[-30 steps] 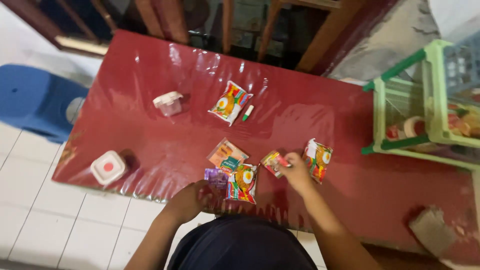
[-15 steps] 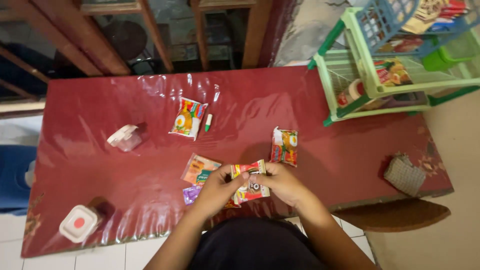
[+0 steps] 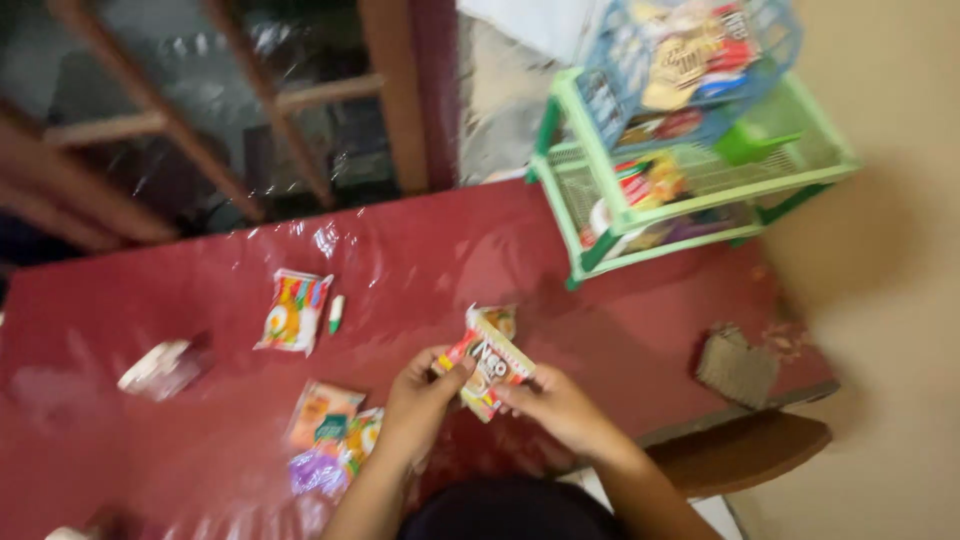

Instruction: Organize snacks, food packets, and containers into a multi-tier plastic rack.

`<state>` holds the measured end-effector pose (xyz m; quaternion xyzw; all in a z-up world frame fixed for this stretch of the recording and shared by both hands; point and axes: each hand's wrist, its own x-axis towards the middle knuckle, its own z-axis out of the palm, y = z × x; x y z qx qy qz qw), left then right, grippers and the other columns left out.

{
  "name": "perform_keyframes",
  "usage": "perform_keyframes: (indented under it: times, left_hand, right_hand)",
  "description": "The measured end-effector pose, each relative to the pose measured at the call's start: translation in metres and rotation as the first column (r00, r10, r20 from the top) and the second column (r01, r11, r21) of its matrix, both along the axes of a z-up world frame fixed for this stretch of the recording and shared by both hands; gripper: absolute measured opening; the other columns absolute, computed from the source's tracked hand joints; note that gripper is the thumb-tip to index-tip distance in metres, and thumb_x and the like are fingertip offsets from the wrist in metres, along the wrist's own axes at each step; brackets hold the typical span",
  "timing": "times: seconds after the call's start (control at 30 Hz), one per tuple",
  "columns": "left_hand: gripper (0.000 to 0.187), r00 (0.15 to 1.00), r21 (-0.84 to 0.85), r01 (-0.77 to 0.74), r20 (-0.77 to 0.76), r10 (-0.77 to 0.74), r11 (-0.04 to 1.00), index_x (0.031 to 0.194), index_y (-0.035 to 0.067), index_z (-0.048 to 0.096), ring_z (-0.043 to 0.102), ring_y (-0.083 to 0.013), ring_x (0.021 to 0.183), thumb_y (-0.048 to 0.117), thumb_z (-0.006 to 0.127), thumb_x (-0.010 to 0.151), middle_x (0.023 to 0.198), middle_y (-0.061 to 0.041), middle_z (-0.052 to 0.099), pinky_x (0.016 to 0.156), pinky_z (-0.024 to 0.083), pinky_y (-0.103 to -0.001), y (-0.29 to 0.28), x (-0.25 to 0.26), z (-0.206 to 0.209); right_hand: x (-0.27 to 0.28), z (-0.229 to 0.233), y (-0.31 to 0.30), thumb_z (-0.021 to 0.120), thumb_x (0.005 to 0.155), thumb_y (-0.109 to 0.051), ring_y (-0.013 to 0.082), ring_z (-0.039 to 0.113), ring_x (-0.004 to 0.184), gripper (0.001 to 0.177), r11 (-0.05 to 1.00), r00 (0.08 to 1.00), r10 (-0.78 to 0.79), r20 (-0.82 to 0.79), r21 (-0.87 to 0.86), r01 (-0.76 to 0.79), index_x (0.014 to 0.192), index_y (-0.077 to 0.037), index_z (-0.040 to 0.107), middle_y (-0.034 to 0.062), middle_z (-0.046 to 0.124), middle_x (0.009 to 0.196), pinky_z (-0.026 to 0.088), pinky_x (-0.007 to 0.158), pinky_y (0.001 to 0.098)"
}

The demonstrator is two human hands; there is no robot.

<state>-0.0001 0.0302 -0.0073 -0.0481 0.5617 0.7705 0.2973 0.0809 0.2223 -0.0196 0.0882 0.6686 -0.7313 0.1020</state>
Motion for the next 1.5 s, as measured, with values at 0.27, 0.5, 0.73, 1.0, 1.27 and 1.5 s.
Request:
perform_keyframes:
  times: [0.27, 0.5, 0.73, 1.0, 1.27, 1.5]
  left_hand:
    - [0.037, 0.998, -0.064, 0.052, -0.032, -0.054, 0.997, 0.123, 0.009, 0.069, 0.069, -0.0122, 0.109, 0.031, 0.062, 0.095, 0.118, -0.004, 0.075, 0.094, 0.050, -0.031, 0.080, -0.022, -0.031]
    - [0.035, 0.983, -0.118, 0.102, 0.162, -0.082, 0.988, 0.127, 0.013, 0.070, 0.068, -0.0226, 0.102, 0.024, 0.059, 0.097, 0.116, -0.007, 0.073, 0.085, 0.051, -0.036, 0.106, -0.072, -0.152]
    - [0.028, 0.999, -0.024, -0.009, 0.036, 0.010, 1.000, 0.120, 0.003, 0.074, 0.064, -0.0208, 0.079, 0.017, 0.069, 0.096, 0.094, -0.009, 0.071, 0.065, 0.048, -0.037, 0.151, -0.092, -0.176]
    - [0.023, 0.878, -0.241, -0.211, -0.473, 0.075, 0.947, 0.111, 0.000, 0.078, 0.071, -0.0208, 0.083, 0.017, 0.072, 0.095, 0.088, -0.010, 0.079, 0.083, 0.058, -0.035, 0.156, -0.111, -0.275]
    - [0.028, 0.988, -0.095, 0.016, -0.153, -0.031, 0.995, 0.114, -0.003, 0.076, 0.077, -0.0240, 0.090, 0.008, 0.066, 0.091, 0.094, -0.014, 0.080, 0.087, 0.061, -0.040, 0.181, -0.081, -0.156]
    - [0.031, 0.966, -0.355, 0.003, -0.240, -0.094, 0.935, 0.121, 0.000, 0.071, 0.070, -0.0256, 0.105, 0.014, 0.065, 0.094, 0.105, -0.016, 0.076, 0.095, 0.053, -0.037, 0.123, -0.042, -0.108]
  right_hand:
    - [0.010, 0.007, 0.130, 0.070, 0.093, -0.022, 0.0087, 0.064, 0.079, 0.027, 0.866, 0.857, -0.496, -0.142, -0.008, 0.500, 0.112, -0.003, 0.074, 0.0016, 0.075, 0.093, 0.053, 0.073, 0.0270]
    - [-0.036, 0.065, 0.252, 0.067, 0.097, -0.026, 0.0110, 0.060, 0.072, 0.027, 0.643, 0.620, -0.764, -0.179, -0.143, 0.752, 0.111, -0.004, 0.072, 0.0013, 0.068, 0.086, 0.048, 0.066, 0.0263]
    - [-0.180, 0.108, 0.339, 0.069, 0.096, -0.029, 0.0093, 0.057, 0.070, 0.022, 0.686, 0.656, -0.721, -0.224, -0.363, 0.630, 0.106, -0.010, 0.068, -0.0026, 0.064, 0.084, 0.047, 0.062, 0.0251]
    - [-0.259, 0.105, 0.376, 0.072, 0.094, -0.030, 0.0087, 0.059, 0.052, 0.031, 0.614, 0.558, -0.753, -0.349, -0.069, 0.786, 0.080, -0.002, 0.072, 0.0022, 0.070, 0.068, 0.045, 0.048, 0.0245]
    - [-0.208, 0.120, 0.346, 0.071, 0.097, -0.036, 0.0093, 0.052, 0.048, 0.042, 0.583, 0.525, -0.744, -0.412, -0.017, 0.812, 0.075, -0.001, 0.068, 0.0017, 0.061, 0.061, 0.041, 0.045, 0.0255]
    - [-0.070, 0.070, 0.216, 0.048, 0.107, -0.031, 0.0074, 0.047, 0.054, 0.044, 0.696, 0.664, -0.629, -0.405, 0.087, 0.713, 0.077, -0.004, 0.064, -0.0014, 0.056, 0.062, 0.036, 0.050, 0.0260]
